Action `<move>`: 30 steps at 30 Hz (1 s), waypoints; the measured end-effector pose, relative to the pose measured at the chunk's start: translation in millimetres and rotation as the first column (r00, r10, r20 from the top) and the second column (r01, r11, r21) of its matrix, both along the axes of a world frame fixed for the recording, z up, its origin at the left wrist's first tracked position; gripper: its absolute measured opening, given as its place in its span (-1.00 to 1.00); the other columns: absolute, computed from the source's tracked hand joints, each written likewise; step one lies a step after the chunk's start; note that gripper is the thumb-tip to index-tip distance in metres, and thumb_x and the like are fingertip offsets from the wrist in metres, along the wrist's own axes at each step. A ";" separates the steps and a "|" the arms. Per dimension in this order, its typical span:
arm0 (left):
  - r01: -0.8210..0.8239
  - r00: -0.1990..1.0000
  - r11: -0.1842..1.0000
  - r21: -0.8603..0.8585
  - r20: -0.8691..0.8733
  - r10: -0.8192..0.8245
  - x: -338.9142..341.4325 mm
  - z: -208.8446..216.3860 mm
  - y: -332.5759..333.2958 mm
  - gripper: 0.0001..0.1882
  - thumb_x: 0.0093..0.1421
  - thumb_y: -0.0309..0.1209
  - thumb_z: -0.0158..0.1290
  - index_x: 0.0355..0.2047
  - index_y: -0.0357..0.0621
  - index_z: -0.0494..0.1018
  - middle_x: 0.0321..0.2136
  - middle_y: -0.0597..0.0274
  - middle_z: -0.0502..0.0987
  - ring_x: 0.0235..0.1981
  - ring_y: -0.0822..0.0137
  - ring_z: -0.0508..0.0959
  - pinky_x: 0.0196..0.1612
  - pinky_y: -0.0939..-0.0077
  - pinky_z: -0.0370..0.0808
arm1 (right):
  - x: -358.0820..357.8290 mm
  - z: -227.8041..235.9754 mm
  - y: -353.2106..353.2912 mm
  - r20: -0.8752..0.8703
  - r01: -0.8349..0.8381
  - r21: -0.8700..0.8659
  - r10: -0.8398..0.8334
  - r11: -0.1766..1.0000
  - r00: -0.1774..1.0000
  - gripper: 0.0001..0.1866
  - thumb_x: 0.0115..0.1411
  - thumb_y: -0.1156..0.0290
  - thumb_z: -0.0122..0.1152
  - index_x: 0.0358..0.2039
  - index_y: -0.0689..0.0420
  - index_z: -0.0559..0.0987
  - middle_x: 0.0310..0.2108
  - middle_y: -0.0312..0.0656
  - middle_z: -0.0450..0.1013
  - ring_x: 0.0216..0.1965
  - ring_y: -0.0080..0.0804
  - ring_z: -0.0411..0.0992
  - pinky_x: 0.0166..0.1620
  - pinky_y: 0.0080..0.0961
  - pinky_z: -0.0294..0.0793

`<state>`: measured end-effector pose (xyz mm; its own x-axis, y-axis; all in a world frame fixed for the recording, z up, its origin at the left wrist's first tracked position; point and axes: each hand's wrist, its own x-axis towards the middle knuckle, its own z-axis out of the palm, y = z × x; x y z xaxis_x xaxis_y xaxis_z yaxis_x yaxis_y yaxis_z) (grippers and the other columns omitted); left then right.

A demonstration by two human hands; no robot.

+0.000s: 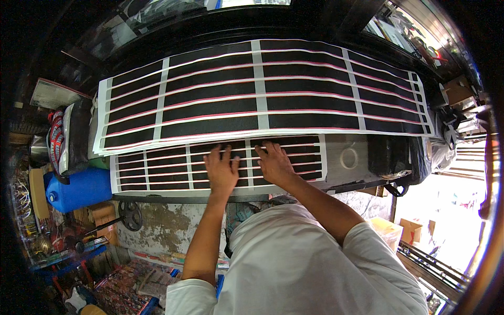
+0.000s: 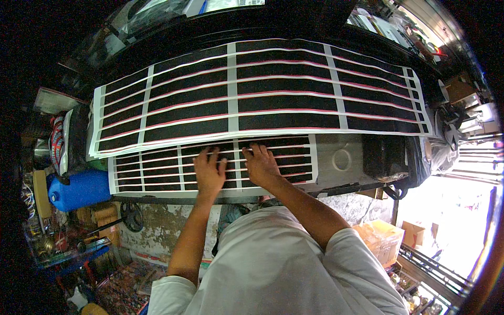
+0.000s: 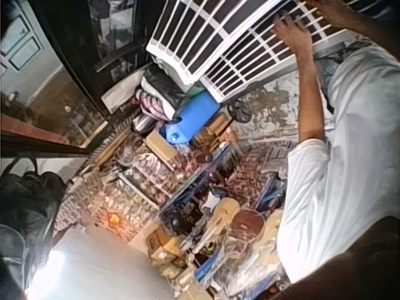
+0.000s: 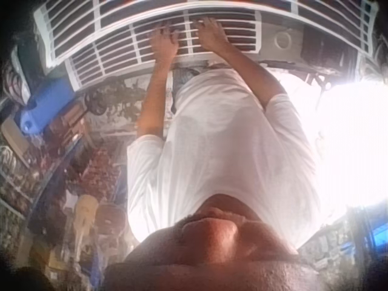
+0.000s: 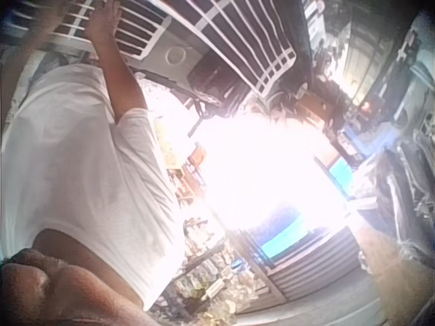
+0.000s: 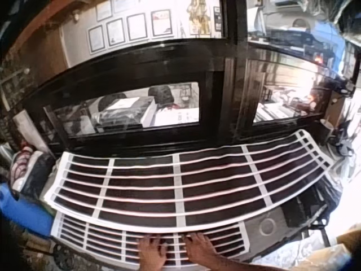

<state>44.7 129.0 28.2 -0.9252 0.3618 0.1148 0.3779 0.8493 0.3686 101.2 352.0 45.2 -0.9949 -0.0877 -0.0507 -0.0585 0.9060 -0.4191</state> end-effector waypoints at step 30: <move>0.194 0.974 0.938 -0.288 0.170 -0.149 -2.2 -20.7 -6.7 -0.23 0.62 0.14 -0.24 0.64 -0.03 0.09 0.65 0.09 0.07 0.66 0.02 0.02 0.59 -0.56 -0.24 | 32.4 -5.7 24.3 -0.087 0.030 -0.108 -0.039 0.994 0.995 -0.51 0.36 0.44 0.29 0.28 0.27 0.57 0.39 0.13 0.36 0.38 0.12 0.36 0.40 0.05 0.43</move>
